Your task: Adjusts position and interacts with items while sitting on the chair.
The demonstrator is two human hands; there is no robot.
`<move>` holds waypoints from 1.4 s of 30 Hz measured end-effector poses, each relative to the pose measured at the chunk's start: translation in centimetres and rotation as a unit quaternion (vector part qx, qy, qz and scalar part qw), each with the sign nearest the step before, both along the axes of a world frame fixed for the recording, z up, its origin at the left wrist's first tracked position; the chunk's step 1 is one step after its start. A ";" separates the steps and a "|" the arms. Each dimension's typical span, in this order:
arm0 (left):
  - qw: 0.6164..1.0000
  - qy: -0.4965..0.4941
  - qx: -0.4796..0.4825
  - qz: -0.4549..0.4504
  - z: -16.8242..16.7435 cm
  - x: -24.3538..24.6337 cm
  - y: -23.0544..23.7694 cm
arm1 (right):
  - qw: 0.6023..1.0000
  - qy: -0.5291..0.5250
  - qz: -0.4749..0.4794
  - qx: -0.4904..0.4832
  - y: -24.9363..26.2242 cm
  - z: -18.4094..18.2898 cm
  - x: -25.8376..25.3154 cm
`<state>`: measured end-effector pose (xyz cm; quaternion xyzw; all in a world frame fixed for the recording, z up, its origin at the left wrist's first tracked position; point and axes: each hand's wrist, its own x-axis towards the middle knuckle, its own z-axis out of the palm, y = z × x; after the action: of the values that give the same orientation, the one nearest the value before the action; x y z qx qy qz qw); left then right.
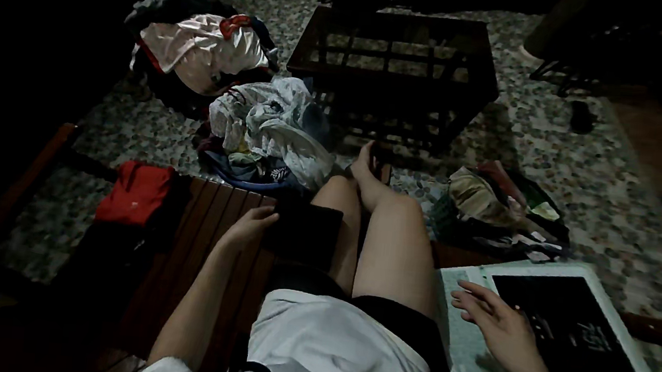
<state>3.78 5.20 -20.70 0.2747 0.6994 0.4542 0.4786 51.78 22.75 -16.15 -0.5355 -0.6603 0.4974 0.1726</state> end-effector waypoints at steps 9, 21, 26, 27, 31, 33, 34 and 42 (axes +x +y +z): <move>0.984 -0.086 -0.103 0.116 -6.3 4.3 2.0 | 0.990 -0.001 0.141 -0.023 -0.7 1.4 -8.5; 0.964 0.250 -0.078 0.048 -4.2 5.0 0.8 | 0.959 -0.145 0.239 -0.054 -4.4 -1.5 -30.7; 0.984 -0.123 0.024 0.128 2.6 1.9 -1.6 | 0.897 -0.092 0.423 0.093 -8.4 1.1 -35.6; 0.971 -0.177 0.045 0.155 3.3 1.1 -2.6 | 0.867 -0.088 0.475 0.118 -9.6 1.6 -36.6; 0.903 -0.257 0.086 0.334 3.0 -2.8 -7.2 | 0.770 -0.012 0.613 0.177 -12.8 1.6 -38.8; 0.884 -0.234 0.119 0.387 3.2 -6.0 -9.5 | 0.758 0.030 0.626 0.181 -12.4 1.2 -38.5; 0.872 -0.218 0.146 0.413 3.5 -7.8 -10.6 | 0.763 0.038 0.620 0.177 -11.6 1.0 -37.9; 0.727 -0.138 0.276 0.614 5.1 -20.6 -16.5 | 0.901 -0.013 0.428 0.065 -0.6 -2.2 -29.2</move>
<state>-16.82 -11.29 -15.56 -0.1603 0.4857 0.8546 0.0896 22.54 22.13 -18.31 -0.1950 -0.8591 0.4722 -0.0311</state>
